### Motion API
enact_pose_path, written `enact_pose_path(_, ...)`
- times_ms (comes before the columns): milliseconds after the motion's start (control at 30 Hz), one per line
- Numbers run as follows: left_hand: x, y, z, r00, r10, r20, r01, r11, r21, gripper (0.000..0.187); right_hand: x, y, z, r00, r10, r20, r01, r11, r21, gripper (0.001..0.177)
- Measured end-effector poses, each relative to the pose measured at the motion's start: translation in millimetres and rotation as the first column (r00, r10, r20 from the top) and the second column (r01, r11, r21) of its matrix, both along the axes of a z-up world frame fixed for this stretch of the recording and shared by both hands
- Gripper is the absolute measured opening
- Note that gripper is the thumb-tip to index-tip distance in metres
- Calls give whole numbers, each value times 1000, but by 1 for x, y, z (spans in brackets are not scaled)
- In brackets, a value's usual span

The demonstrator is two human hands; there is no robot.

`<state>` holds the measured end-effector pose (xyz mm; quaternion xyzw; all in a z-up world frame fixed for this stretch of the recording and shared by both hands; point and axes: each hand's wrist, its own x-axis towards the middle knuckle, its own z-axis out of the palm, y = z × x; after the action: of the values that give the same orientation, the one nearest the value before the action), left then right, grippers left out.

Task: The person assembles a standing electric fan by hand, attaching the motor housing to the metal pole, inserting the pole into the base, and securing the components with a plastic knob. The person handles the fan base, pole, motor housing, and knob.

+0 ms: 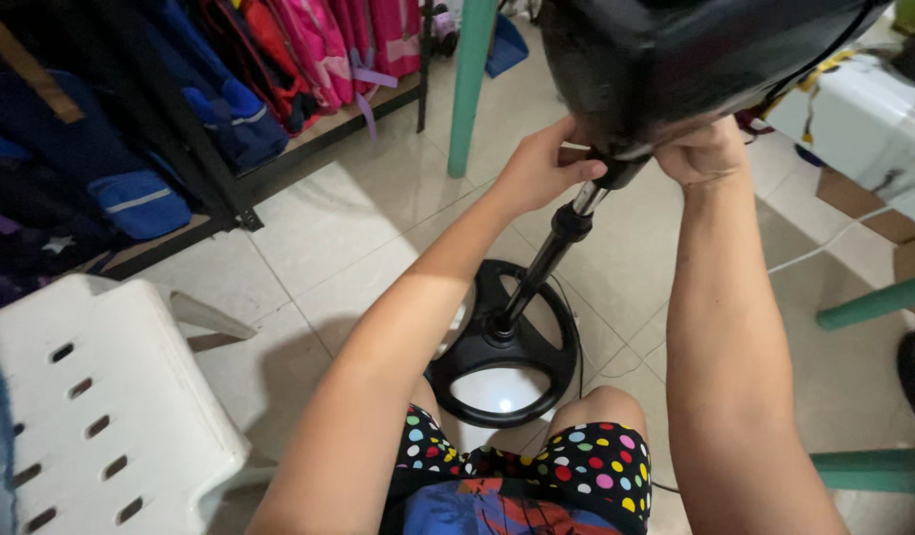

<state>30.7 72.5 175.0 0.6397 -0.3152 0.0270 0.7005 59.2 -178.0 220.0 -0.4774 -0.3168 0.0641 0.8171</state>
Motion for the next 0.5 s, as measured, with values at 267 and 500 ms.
enact_pose_path(267, -22, -5, 2, 1000, 19, 10, -19, 1000, -18, 44, -13, 12, 7, 999, 44, 27, -45, 998, 48, 61)
enact_pose_path(500, -12, -9, -12, 999, 21, 35, -18, 995, -100, 41, -1, 9, -2, 997, 79, 18, -80, 994, 75, 59)
